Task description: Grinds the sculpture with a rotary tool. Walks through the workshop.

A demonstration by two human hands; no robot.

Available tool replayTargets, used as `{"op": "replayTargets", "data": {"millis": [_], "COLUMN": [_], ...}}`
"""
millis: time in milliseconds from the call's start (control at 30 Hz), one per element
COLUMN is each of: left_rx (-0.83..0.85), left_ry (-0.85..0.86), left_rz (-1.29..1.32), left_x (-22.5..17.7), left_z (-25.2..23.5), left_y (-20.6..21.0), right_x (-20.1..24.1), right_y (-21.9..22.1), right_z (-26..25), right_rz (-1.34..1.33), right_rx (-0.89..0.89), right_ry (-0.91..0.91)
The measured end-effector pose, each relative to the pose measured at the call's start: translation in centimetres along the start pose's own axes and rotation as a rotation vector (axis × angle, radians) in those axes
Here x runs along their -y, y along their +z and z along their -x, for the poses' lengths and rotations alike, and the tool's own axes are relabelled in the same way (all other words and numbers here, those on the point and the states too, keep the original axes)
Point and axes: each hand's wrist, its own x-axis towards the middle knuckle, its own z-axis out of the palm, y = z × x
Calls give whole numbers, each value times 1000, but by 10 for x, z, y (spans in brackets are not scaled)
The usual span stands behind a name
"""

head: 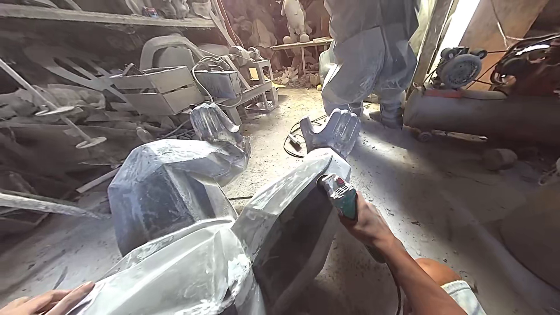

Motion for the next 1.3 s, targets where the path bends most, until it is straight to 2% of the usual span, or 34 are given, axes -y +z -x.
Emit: {"op": "replayTargets", "data": {"millis": [100, 267, 333, 467, 600, 667, 767, 867, 967, 1067, 1300], "left_rx": [19, 17, 16, 6, 18, 21, 9, -6, 12, -16, -8], "left_ry": [14, 0, 13, -13, 22, 8, 1, 58, -4, -27, -16], "left_rz": [-6, -15, -16, 22, -11, 15, 20, -27, -17, -9, 34], "left_x": [21, 23, 23, 13, 37, 19, 9, 33, 38, 46, 14], "left_z": [-13, -12, -12, -7, -22, -11, -4, -18, -26, -38, -10], "left_y": [2, 3, 3, 3, 7, 1, -1, 6, 9, 15, 3], "right_x": [3, 27, 31, 13, -9, -11, 1, 20, 27, 20, -1], "right_y": [7, 36, 42, 24, 2, 2, 14, 32, 41, 30, 1], "right_z": [8, 46, 50, 34, 12, 9, 24, 44, 53, 41, -5], "right_rz": [10, 86, 111, 78, 37, 34, 46, 111, 152, 139, -18], "right_rx": [48, 310, 348, 212, 31, 10, 135, 322, 376, 308, -1], "right_ry": [-39, -236, -284, -177, -37, -26, -103, -218, -311, -239, -30]}}
